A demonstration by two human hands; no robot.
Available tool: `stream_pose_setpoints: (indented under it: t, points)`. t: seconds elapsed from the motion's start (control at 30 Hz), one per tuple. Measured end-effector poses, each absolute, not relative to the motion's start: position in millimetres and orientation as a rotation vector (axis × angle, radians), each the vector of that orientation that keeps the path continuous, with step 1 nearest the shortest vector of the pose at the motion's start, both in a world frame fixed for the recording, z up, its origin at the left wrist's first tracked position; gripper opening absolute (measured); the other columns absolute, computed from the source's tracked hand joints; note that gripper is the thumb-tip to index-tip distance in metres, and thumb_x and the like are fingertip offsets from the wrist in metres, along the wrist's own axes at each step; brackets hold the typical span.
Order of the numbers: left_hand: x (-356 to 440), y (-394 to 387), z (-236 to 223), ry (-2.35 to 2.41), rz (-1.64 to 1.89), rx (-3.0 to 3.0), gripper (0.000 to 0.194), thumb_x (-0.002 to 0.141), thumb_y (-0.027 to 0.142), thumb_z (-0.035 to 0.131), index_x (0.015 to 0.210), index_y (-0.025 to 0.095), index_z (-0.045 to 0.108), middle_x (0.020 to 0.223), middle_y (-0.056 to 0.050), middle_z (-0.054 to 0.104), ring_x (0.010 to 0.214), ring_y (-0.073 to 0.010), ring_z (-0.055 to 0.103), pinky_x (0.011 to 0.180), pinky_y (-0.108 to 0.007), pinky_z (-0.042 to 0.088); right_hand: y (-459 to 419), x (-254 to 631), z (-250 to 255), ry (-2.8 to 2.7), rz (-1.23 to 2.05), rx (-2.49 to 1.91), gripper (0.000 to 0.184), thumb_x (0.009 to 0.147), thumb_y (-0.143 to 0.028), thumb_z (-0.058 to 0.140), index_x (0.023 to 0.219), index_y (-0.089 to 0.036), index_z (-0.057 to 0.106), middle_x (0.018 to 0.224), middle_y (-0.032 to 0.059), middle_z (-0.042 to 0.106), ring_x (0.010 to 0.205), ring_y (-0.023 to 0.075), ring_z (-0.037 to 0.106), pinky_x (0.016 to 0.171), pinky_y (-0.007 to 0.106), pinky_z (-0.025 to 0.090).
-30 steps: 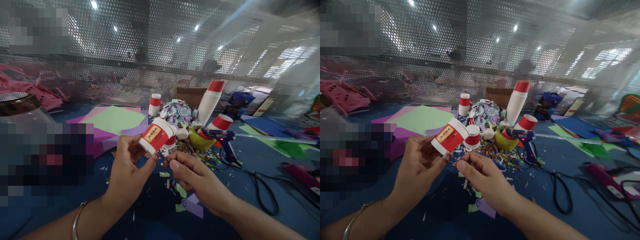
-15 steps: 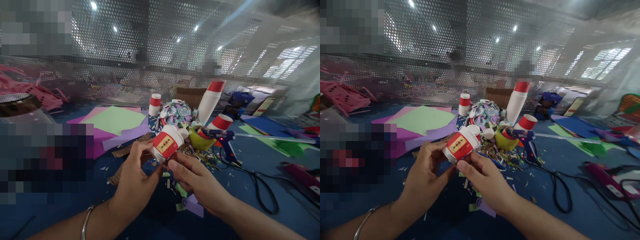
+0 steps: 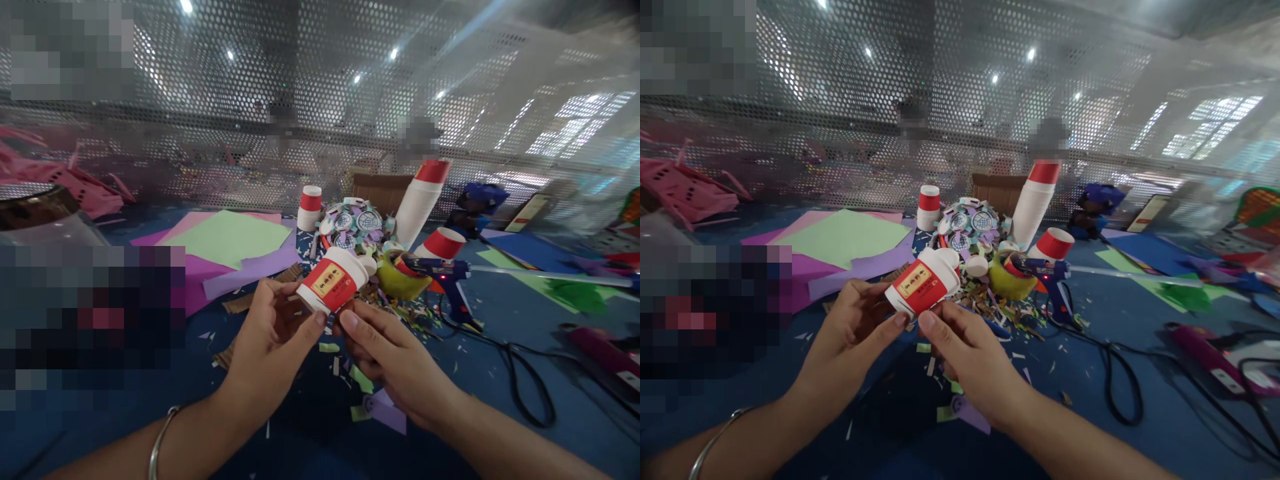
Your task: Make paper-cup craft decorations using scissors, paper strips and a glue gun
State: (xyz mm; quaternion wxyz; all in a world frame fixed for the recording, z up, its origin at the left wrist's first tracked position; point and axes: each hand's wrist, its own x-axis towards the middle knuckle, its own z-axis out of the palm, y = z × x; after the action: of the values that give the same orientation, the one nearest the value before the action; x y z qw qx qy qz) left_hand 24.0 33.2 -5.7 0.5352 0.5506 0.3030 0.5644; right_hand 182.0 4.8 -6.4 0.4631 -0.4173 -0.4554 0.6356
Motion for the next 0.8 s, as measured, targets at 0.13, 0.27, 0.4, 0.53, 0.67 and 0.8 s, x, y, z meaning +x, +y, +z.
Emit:
stream_pose_setpoints:
  t: [0.13,0.27,0.4,0.53,0.67,0.8]
  points:
    - [25.9,31.9,-9.2,0.727,1.361,1.31,0.022,0.083,0.019,0.069,0.092,0.022,0.049,0.107,-0.005,0.071,0.095,-0.0166,0.072,0.08,-0.03,0.063,4.4,181.2,-3.7,-1.093,1.586,-1.016,0.029,0.089,-0.048,0.063,0.087,-0.019,0.057,0.06,-0.0092,0.026,0.048,0.0059,0.014,0.04,0.02,0.012]
    - [26.0,29.9,-9.7,0.739,1.342,1.332,0.021,0.084,0.021,0.068,0.093,0.022,0.049,0.109,-0.006,0.071,0.096,-0.0187,0.072,0.08,-0.033,0.063,3.9,181.6,-3.7,-1.093,1.594,-0.999,0.032,0.089,-0.048,0.063,0.079,-0.02,0.051,0.057,-0.0105,0.022,0.046,0.0055,0.011,0.039,0.02,0.01]
    - [26.4,28.0,-8.8,0.73,1.347,1.351,0.021,0.085,0.022,0.067,0.094,0.022,0.048,0.108,-0.007,0.071,0.097,-0.0194,0.072,0.081,-0.034,0.063,2.3,182.0,-5.4,-1.121,1.562,-1.012,0.034,0.09,-0.049,0.062,0.077,-0.02,0.048,0.056,-0.0108,0.024,0.045,0.0051,0.012,0.038,0.02,0.009]
    - [26.2,26.9,-7.9,0.743,1.334,1.359,0.02,0.085,0.022,0.067,0.094,0.022,0.049,0.107,-0.006,0.07,0.098,-0.0186,0.071,0.083,-0.032,0.062,1.3,182.3,-5.9,-1.208,1.464,-1.057,0.035,0.092,-0.049,0.059,0.076,-0.02,0.048,0.057,-0.01,0.027,0.046,0.0052,0.012,0.039,0.02,0.011]
    - [26.3,27.2,-8.8,0.731,1.339,1.379,0.019,0.086,0.022,0.066,0.094,0.022,0.049,0.105,-0.006,0.071,0.097,-0.0188,0.071,0.081,-0.032,0.061,2.0,184.1,-4.9,-1.319,1.368,-1.093,0.035,0.093,-0.05,0.055,0.075,-0.021,0.049,0.057,-0.0095,0.025,0.045,0.0061,0.012,0.038,0.022,0.012]
    - [26.6,27.7,-10.5,0.701,1.332,1.38,0.019,0.086,0.021,0.065,0.092,0.023,0.048,0.106,-0.006,0.07,0.099,-0.0198,0.07,0.084,-0.035,0.061,2.4,185.5,-3.5,-1.383,1.306,-1.142,0.038,0.094,-0.05,0.053,0.071,-0.021,0.047,0.056,-0.0089,0.024,0.045,0.0069,0.014,0.038,0.024,0.013]
